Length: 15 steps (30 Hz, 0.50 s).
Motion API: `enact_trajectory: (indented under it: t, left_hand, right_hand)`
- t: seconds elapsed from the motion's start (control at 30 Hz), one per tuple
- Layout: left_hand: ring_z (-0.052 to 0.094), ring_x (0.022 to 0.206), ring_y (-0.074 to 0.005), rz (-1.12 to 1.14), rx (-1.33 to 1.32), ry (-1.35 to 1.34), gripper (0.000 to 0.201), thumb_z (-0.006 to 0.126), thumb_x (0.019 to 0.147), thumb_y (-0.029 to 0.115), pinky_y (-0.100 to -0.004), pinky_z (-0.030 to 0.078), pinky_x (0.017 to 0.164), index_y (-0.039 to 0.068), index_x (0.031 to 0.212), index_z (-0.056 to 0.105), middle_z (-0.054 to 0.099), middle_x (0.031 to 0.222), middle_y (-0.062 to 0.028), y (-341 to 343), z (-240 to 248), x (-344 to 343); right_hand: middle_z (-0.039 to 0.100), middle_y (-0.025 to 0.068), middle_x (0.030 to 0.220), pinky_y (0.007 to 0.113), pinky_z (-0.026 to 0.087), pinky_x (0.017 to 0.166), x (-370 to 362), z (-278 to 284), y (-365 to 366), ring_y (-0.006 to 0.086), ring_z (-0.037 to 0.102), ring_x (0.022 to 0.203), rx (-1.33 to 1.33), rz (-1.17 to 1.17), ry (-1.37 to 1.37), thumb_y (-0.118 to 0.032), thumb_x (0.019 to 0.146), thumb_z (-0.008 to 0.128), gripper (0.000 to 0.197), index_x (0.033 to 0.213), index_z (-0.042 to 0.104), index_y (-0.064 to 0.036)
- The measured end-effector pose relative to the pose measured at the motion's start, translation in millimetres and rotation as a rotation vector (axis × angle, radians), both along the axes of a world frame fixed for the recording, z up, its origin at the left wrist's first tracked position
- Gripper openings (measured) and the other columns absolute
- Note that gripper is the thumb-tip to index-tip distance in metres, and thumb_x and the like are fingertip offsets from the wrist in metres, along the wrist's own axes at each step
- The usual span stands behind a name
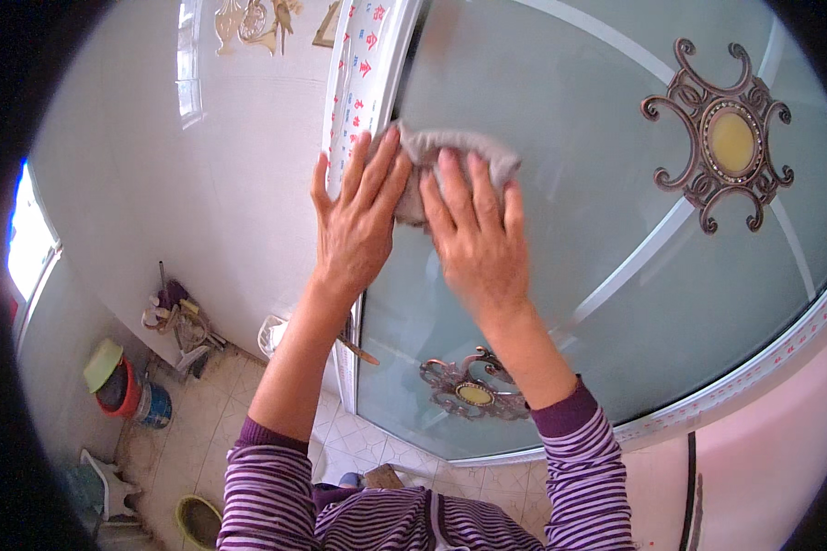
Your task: The person wipes a large glass door with a cloth, cleaning the surface and the frame. They systematically move the cloth across the glass panels and along the edges, ensuring the entire visible area is treated.
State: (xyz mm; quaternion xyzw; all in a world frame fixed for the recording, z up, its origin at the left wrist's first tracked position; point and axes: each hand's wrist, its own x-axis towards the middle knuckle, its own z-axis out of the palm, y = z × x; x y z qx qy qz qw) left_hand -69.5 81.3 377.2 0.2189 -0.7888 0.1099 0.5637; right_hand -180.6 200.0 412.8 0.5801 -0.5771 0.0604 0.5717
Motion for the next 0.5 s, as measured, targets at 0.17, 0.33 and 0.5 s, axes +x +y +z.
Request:
enact_trajectory:
  t: [0.17,0.33,0.5]
  left_hand:
    - [0.023,0.144,-0.0226,0.050,0.054,-0.128,0.052,0.054,0.084,0.004,-0.0522,0.002,0.115,0.008,0.136,0.048,0.035,0.151,-0.0066,13,-77,6]
    - [0.024,0.143,-0.0225,0.053,0.139,-0.182,0.049,0.052,0.083,0.005,-0.0527,0.007,0.114,0.008,0.132,0.051,0.037,0.150,-0.0081,28,-131,13]
    - [0.024,0.143,-0.0228,0.046,0.255,-0.269,0.054,0.057,0.082,0.009,-0.0511,0.010,0.112,0.008,0.135,0.048,0.035,0.151,-0.0084,40,-167,24]
  right_hand:
    - [0.033,0.0066,0.150,0.047,0.029,0.110,2,-69,11,0.0240,0.031,0.137,0.111,-0.066,-0.001,-0.024,0.090,0.049,0.049,0.138,0.047,-0.0121]
    - [0.034,0.0052,0.149,0.045,0.029,0.110,7,-118,21,0.0210,0.033,0.135,0.233,-0.100,-0.012,-0.025,0.089,0.049,0.051,0.138,0.047,-0.0118]
    - [0.034,0.0037,0.149,0.044,0.030,0.110,12,-155,23,0.0197,0.032,0.135,0.304,-0.114,-0.031,-0.024,0.088,0.050,0.051,0.138,0.047,-0.0119]
